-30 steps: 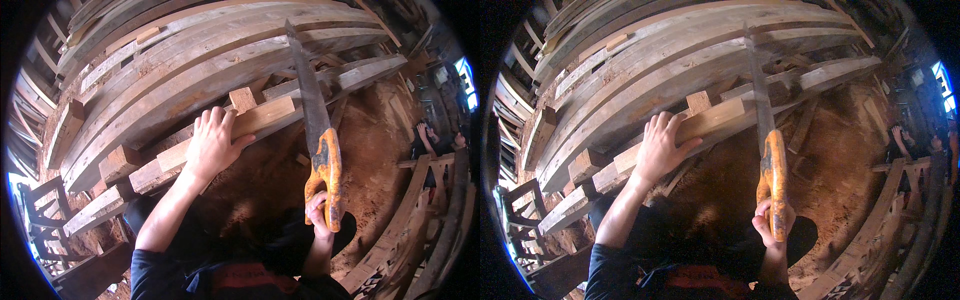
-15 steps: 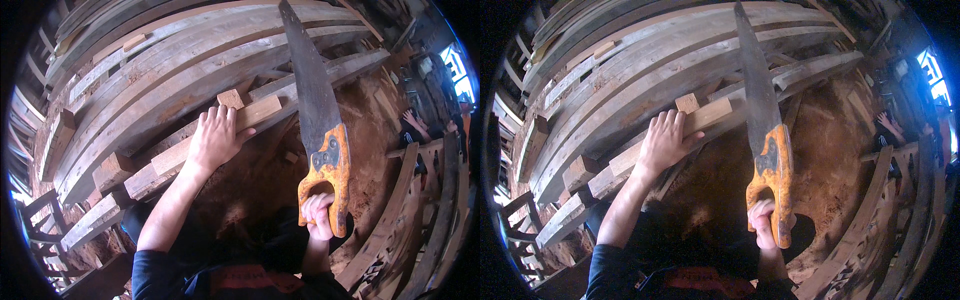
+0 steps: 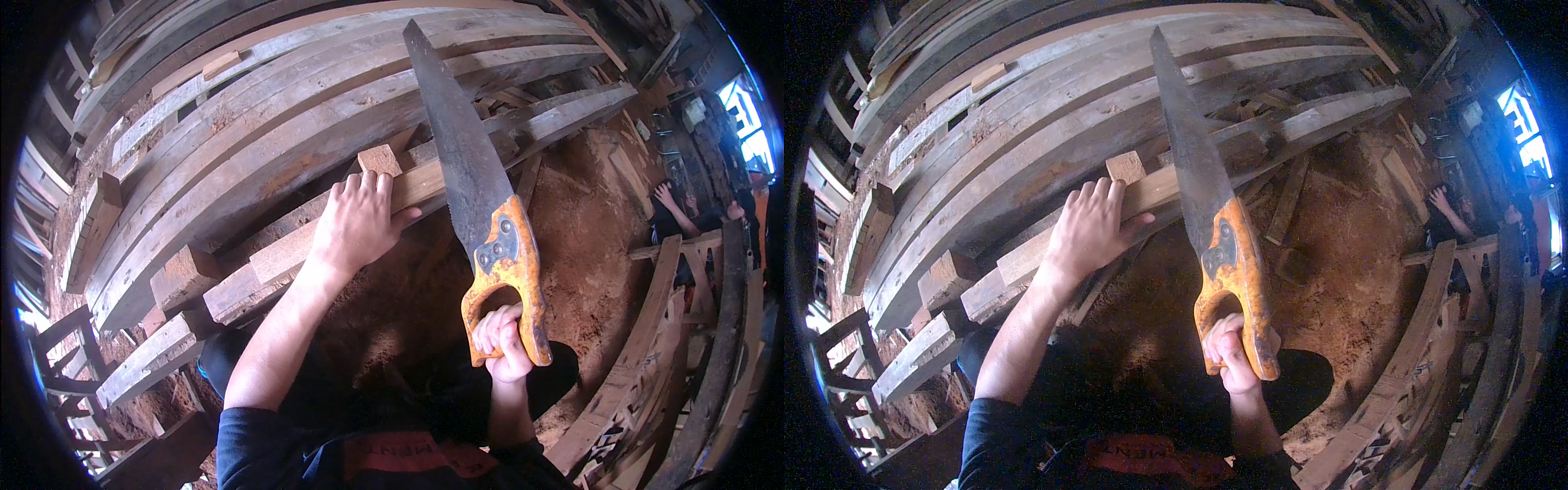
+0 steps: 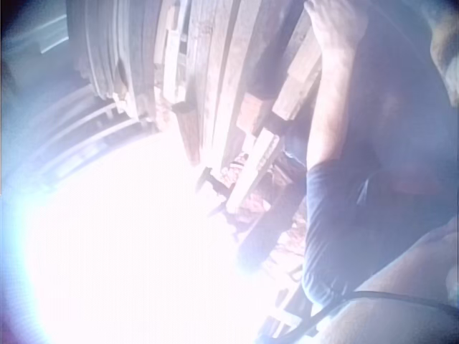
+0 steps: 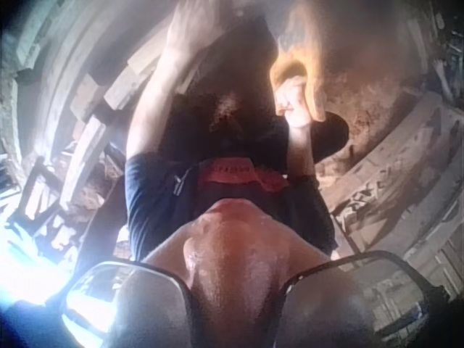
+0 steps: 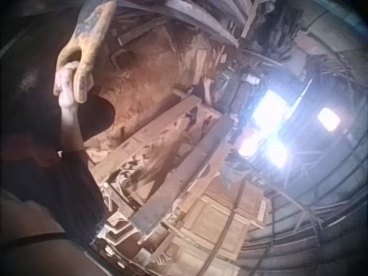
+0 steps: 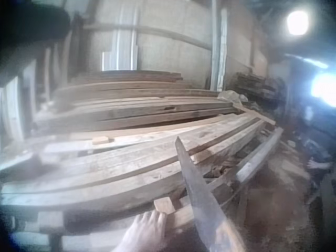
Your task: The person uses a hand saw to cut a small wooden block resting on a larger plank. They hold the block steady with one hand and saw with the other, producing sawdust as the cut progresses.
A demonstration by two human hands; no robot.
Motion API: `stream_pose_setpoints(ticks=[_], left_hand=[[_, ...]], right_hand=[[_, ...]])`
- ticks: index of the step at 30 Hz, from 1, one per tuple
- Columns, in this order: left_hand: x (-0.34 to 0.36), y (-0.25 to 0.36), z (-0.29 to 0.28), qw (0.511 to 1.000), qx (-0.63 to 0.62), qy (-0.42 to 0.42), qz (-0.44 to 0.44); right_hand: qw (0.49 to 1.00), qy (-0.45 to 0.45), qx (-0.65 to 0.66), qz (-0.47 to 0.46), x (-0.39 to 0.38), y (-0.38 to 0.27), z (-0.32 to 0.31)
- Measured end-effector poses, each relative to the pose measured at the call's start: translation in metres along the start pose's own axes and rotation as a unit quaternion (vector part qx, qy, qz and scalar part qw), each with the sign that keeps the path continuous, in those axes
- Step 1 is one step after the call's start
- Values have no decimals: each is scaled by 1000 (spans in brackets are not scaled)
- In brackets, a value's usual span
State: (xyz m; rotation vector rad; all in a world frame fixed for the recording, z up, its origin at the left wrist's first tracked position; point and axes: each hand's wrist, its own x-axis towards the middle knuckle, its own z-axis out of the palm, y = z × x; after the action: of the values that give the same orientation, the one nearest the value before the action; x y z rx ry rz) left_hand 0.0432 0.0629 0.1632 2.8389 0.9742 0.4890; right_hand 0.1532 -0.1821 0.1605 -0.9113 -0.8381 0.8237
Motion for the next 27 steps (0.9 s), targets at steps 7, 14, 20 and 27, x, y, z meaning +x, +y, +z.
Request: stream_pose_setpoints(ticks=[7, 14, 20, 27], left_hand=[[4, -10, -9, 998, -35, -50, -8], [-13, -7, -18, 995, -57, -73, -47], [-13, -22, -10, 999, -43, 7, 18], [8, -3, 1, 996, -11, 56, 71]], right_hand=[[998, 31, 50, -5, -7, 2, 5], [995, 61, 75, 6, -8, 3, 19], [997, 66, 39, -8, -14, 10, 17], [996, 38, 83, -22, -17, 9, 21]])
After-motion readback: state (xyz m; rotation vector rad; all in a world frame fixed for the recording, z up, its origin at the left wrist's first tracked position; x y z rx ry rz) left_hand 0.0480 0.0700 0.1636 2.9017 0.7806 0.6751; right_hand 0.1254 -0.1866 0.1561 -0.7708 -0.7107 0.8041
